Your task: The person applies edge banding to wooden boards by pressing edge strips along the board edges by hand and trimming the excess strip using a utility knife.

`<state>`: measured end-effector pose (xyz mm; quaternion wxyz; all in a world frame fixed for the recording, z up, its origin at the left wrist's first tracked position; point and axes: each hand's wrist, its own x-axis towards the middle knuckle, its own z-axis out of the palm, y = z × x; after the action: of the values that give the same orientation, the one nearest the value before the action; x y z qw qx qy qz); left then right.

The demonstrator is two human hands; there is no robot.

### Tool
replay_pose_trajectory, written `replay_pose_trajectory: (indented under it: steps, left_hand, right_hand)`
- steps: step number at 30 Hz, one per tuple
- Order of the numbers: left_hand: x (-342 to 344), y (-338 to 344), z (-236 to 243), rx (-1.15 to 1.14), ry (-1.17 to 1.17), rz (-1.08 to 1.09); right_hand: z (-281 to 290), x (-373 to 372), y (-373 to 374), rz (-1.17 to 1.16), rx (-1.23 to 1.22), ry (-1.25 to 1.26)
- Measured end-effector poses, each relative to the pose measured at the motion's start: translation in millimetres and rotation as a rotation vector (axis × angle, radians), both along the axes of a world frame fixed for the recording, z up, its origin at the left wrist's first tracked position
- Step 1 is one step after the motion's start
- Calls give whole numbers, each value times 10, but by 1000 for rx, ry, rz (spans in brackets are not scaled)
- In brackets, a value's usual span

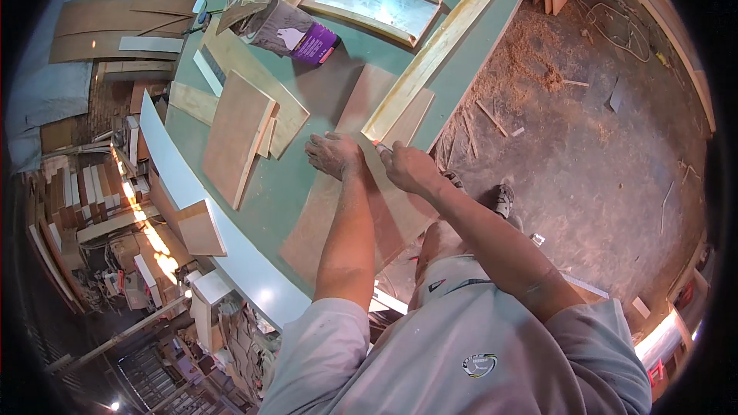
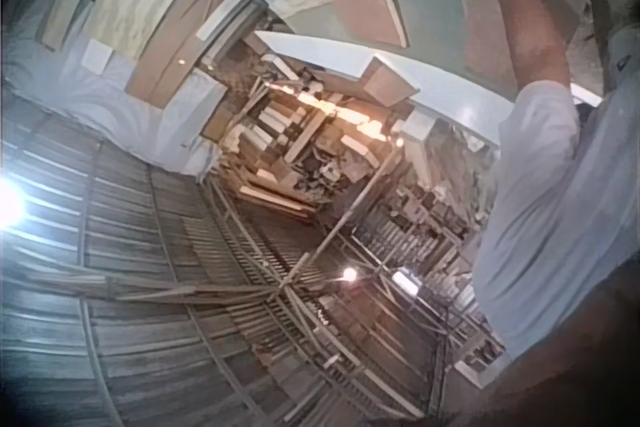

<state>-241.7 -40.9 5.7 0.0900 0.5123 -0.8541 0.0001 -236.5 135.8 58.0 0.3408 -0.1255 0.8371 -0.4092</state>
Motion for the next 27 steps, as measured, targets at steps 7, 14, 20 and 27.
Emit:
replay_pose_trajectory:
  steps: [7, 14, 20, 27]
  left_hand:
    - [-28, -15, -19, -4, 14, 34]
    - [-36, -30, -11, 30, -54, 77]
    - [-27, 29, 35, 46, -69, 68]
    - [7, -8, 17, 20, -18, 22]
  right_hand:
    - [65, -81, -46, 78, 62, -4]
    - [196, -64, 143, 171, 136, -72]
    - [228, 250, 503, 146, 163, -60]
    - [404, 74, 472, -8, 45, -5]
